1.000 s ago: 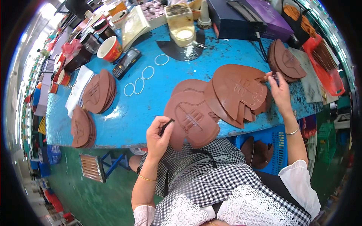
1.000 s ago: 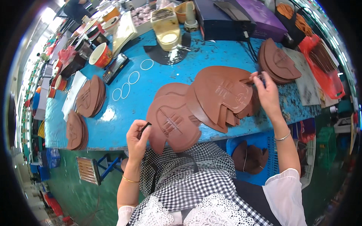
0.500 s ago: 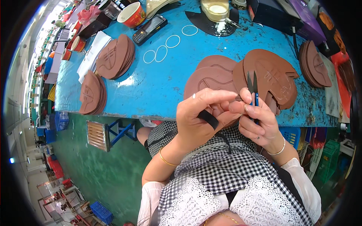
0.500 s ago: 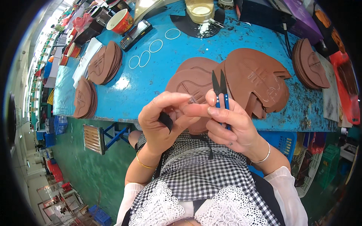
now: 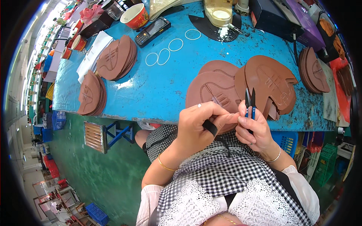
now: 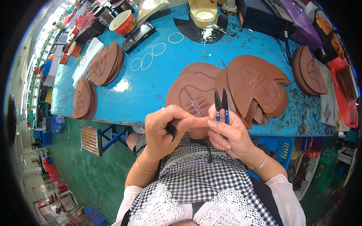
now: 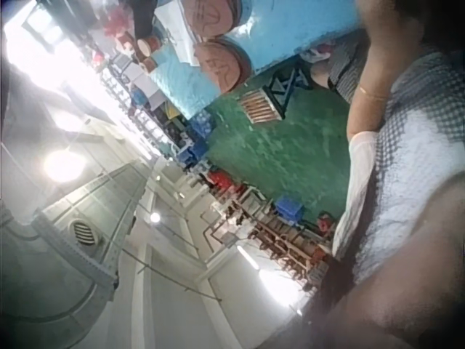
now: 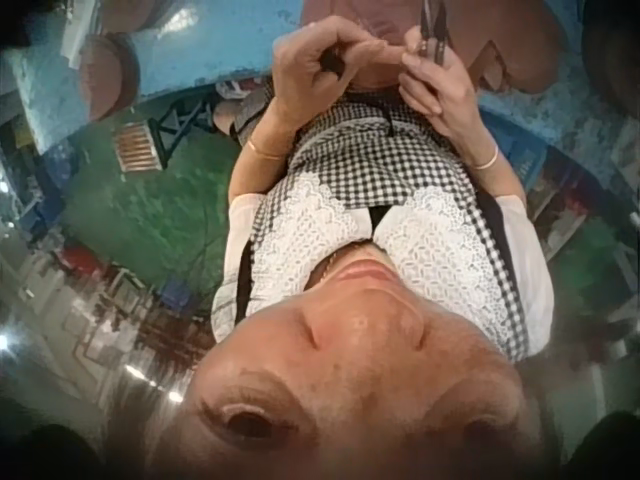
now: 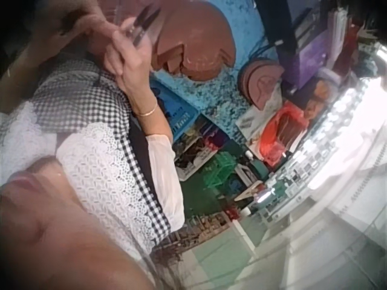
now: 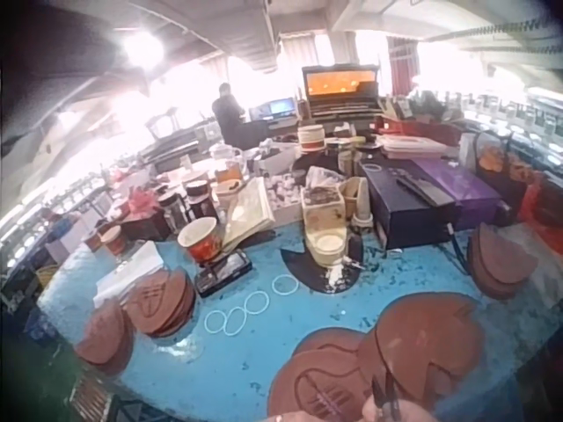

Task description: The person retrieves leather shoe upper pieces from another workstation, brings them to the table, and attaches black tape strips onto the pieces while cutting the tape with scissors.

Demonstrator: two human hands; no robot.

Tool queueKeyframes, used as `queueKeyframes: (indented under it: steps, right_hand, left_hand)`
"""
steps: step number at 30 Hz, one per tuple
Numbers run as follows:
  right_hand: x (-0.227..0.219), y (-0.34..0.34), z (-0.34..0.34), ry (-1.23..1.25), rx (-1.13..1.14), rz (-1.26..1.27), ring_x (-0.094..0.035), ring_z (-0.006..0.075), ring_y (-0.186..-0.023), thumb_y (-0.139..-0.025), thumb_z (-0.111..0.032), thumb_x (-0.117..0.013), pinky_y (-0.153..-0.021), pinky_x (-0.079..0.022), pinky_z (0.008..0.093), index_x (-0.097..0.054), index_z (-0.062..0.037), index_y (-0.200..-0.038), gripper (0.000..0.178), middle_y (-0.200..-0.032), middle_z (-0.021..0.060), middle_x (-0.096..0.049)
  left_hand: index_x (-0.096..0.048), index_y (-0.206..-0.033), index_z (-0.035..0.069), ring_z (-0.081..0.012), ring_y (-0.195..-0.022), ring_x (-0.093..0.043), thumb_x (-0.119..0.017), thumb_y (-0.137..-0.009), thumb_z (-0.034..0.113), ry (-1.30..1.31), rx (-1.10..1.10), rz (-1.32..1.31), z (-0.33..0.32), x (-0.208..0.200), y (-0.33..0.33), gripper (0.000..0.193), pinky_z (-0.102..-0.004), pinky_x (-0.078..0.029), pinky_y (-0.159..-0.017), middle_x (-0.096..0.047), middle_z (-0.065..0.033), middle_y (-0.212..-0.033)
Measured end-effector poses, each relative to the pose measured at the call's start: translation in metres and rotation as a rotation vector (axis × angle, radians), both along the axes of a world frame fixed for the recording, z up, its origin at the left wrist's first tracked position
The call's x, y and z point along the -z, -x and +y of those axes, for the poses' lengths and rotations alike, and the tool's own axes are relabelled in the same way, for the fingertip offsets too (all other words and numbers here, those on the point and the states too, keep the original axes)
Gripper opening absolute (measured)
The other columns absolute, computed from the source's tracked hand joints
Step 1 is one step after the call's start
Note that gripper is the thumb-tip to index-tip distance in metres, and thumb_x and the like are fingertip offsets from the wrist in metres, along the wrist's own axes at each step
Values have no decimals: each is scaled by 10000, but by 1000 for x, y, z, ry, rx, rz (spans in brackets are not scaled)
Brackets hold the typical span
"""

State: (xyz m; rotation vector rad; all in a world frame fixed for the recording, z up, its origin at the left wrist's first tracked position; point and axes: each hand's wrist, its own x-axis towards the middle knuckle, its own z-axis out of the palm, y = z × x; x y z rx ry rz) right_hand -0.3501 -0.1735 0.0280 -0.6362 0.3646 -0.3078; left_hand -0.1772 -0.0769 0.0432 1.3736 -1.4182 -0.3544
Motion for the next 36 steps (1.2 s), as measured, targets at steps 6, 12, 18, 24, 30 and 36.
queueKeyframes:
  steps: [6,12,18,24,30,36]
  right_hand:
    - [9,5,-7,108,-95,-45,-366,1,-409,-1012,-103,-506,-364,-281,168,-486,-75,-999,36,-904,111,-706]
    - [-28,1,-37,662,-209,297,-454,10,-479,-1028,-151,-485,-444,-379,168,-556,-23,-1131,179,-913,76,-713]
    - [11,-34,-113,1713,-11,416,-575,184,-753,-911,-87,-582,-704,-472,332,-638,-32,-1050,160,-880,77,-671]
    - [44,-37,-139,2306,-91,489,-530,284,-930,-821,-83,-656,-878,-419,410,-620,-41,-928,121,-904,89,-562]
    - [35,-18,-154,2142,-152,469,-542,301,-941,-846,-125,-668,-856,-430,415,-607,-19,-926,146,-931,100,-571]
    - [19,-45,-125,1679,-228,579,-610,359,-774,-927,-268,-637,-706,-483,431,-622,36,-936,304,-859,183,-632]
  left_hand:
    - [-626,-788,19,-28,-535,-507,-680,-902,17,-160,50,465,5,9,2,127,-183,-354,-475,-618,8,-657]
    - [-582,-780,29,-3,-582,-451,-707,-891,47,-212,-104,573,36,33,-3,169,-182,-346,-507,-553,43,-675]
    - [-535,-659,62,-20,-513,-358,-788,-835,111,-234,-109,463,57,56,-11,313,-205,-266,-462,-470,51,-590]
    - [-605,-736,49,-69,-558,-445,-856,-731,116,-287,-98,168,56,54,-9,260,-228,-326,-485,-561,3,-666]
    - [-664,-882,95,-159,-614,-610,-857,-683,129,-292,-48,-73,65,67,-12,279,-282,-478,-510,-611,-24,-771]
    - [-701,-994,132,-176,-622,-611,-843,-689,161,-266,-25,-320,48,68,-3,338,-299,-494,-518,-619,-18,-777]
